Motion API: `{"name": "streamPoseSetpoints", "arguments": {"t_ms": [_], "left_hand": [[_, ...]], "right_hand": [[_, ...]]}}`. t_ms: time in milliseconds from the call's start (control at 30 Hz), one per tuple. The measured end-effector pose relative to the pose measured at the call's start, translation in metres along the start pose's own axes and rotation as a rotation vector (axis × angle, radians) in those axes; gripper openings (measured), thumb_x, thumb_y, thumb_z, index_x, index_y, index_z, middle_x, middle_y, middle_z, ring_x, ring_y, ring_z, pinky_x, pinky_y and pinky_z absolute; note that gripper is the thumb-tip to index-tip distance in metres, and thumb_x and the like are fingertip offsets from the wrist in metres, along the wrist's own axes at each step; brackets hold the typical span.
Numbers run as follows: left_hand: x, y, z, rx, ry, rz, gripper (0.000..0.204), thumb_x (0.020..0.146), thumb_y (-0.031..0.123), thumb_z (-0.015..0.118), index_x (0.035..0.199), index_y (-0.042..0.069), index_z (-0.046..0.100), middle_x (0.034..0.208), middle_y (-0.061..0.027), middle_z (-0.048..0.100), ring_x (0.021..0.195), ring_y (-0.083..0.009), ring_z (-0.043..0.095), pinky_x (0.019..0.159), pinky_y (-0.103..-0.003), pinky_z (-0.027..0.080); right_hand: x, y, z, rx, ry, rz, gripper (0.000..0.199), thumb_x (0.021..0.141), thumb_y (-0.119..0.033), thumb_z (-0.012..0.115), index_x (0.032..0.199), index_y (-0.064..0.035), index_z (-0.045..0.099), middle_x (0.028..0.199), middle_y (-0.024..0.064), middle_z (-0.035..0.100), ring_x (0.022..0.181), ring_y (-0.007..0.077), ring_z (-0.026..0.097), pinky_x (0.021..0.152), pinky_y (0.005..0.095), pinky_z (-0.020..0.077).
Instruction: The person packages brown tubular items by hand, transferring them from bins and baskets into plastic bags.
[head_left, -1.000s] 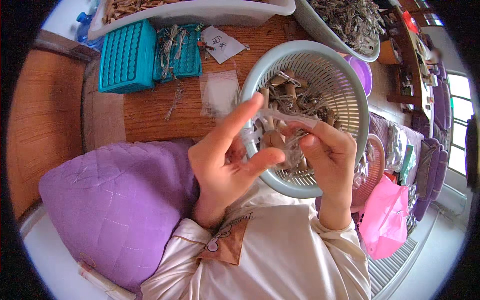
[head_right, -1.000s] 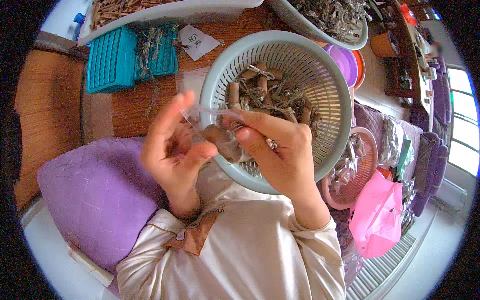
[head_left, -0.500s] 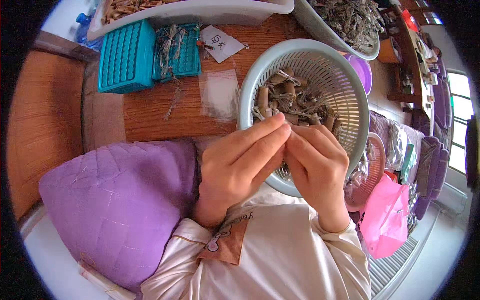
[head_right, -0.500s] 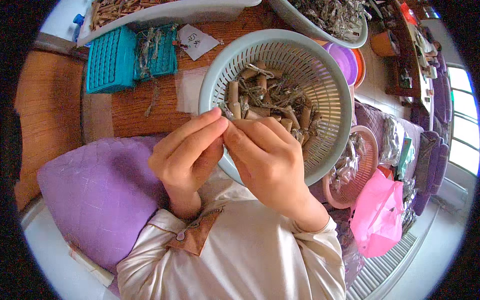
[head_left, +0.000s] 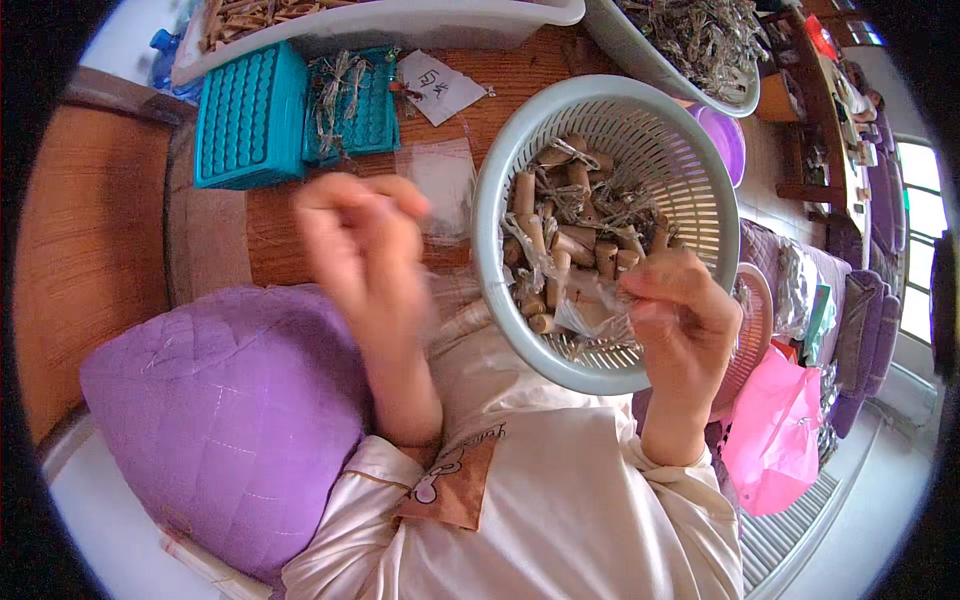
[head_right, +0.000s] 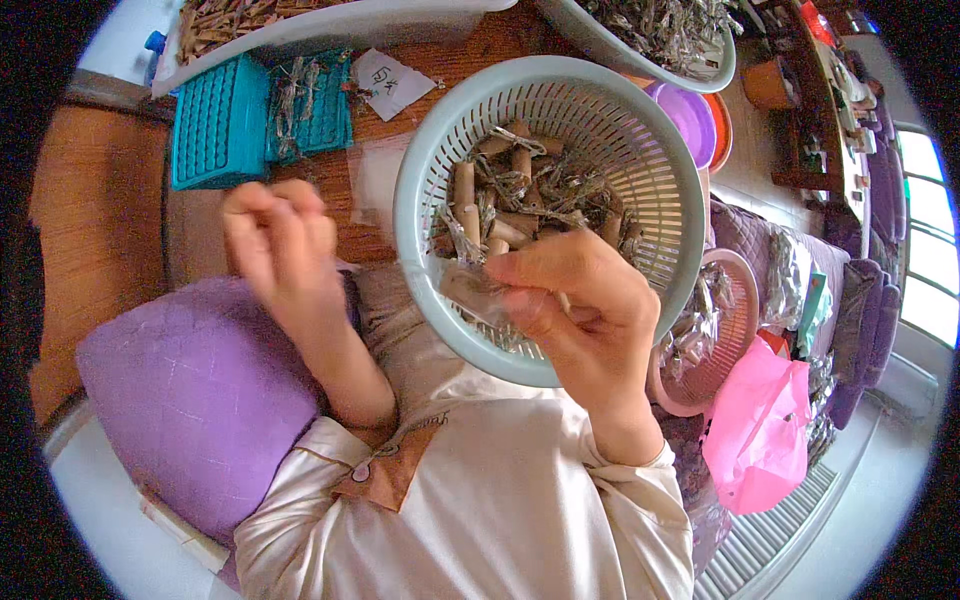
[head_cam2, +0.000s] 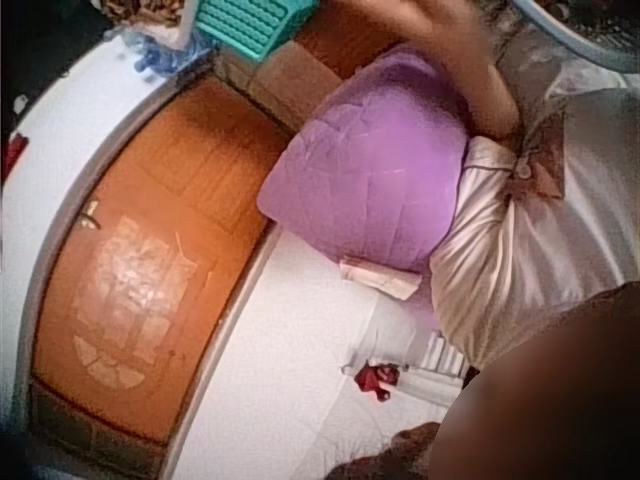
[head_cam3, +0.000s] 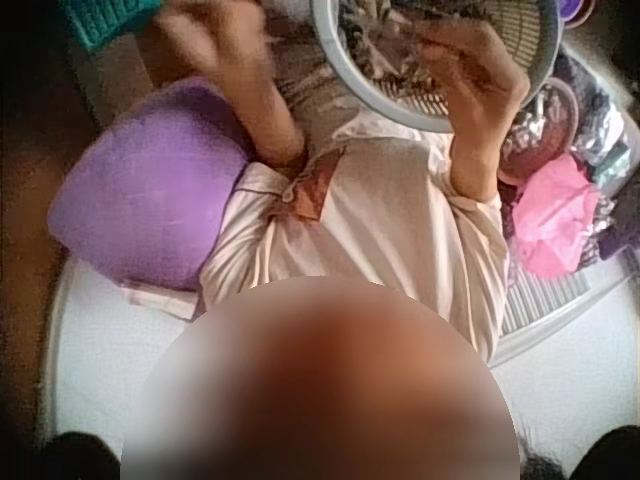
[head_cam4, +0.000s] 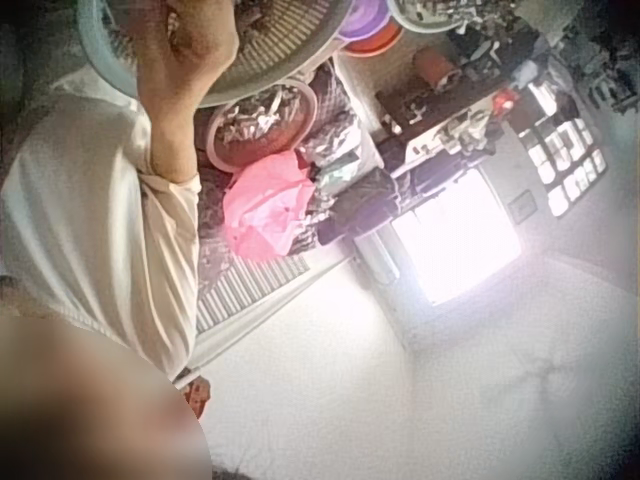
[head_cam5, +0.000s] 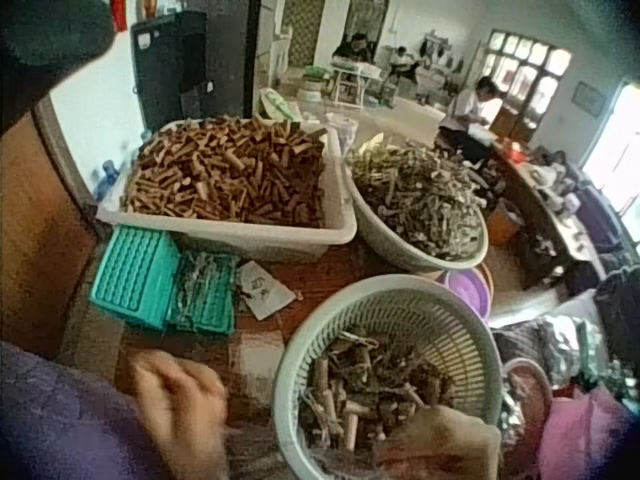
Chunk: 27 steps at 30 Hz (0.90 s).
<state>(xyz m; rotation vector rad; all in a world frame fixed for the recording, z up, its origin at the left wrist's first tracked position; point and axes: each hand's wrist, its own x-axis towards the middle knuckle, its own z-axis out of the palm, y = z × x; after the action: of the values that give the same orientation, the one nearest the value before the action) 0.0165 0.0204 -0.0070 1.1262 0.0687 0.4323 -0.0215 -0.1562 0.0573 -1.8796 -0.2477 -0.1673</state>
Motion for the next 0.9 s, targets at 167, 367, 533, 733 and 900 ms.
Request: {"name": "streamPoseSetpoints", "arguments": {"t_ms": [167,367,533,733,900], "left_hand": [[-0.025,0.001,0.024,0.082,-0.287,-0.087,0.038,0.081,0.043,0.05,0.085,0.005,0.045,0.054,0.0063,0.032,0.047,-0.003,0.028,0.043,-0.018,0.022],[-0.02,0.008,0.027,0.316,-0.524,0.081,0.01,0.076,0.016,0.057,0.076,0.006,0.055,0.049,-0.0037,0.045,0.04,-0.0098,0.042,0.038,-0.024,0.031],[-0.027,0.014,0.035,0.458,-0.495,0.327,0.008,0.074,0.012,0.059,0.08,0.008,0.056,0.057,-0.0067,0.052,0.046,-0.0181,0.051,0.04,-0.029,0.037],[-0.023,0.009,0.049,0.491,-0.641,0.625,0.022,0.059,0.01,0.065,0.079,0.009,0.055,0.053,0.0001,0.037,0.042,-0.0153,0.042,0.037,-0.028,0.035],[-0.005,0.019,0.068,0.516,-0.711,0.79,0.021,0.057,0.012,0.066,0.075,0.008,0.056,0.053,0.0005,0.038,0.042,-0.0165,0.042,0.035,-0.028,0.035]], "right_hand": [[0.001,0.013,0.0,0.203,0.049,-0.018,0.017,0.074,-0.013,0.062,0.083,0.0015,0.062,0.075,0.007,0.055,0.06,0.01,0.047,0.05,0.0215,0.0356],[-0.003,0.007,-0.004,0.29,-0.085,0.195,0.019,0.077,-0.017,0.058,0.084,-0.0003,0.063,0.072,0.0053,0.052,0.061,0.0095,0.044,0.054,0.0223,0.0325],[-0.005,0.009,0.009,0.952,0.05,0.264,0.016,0.076,-0.015,0.055,0.08,0.0002,0.059,0.067,0.0045,0.049,0.062,0.0118,0.044,0.056,0.0229,0.0336],[-0.003,0.013,-0.002,1.347,0.006,0.268,0.026,0.07,-0.02,0.056,0.055,-0.0089,0.038,0.057,-0.0002,0.038,0.054,0.0112,0.033,0.051,0.0238,0.029],[-0.001,0.005,-0.026,0.775,0.161,0.235,0.035,0.066,-0.007,0.062,0.052,-0.0121,0.03,0.057,-0.0023,0.034,0.054,0.0084,0.031,0.05,0.0217,0.0268]]}}
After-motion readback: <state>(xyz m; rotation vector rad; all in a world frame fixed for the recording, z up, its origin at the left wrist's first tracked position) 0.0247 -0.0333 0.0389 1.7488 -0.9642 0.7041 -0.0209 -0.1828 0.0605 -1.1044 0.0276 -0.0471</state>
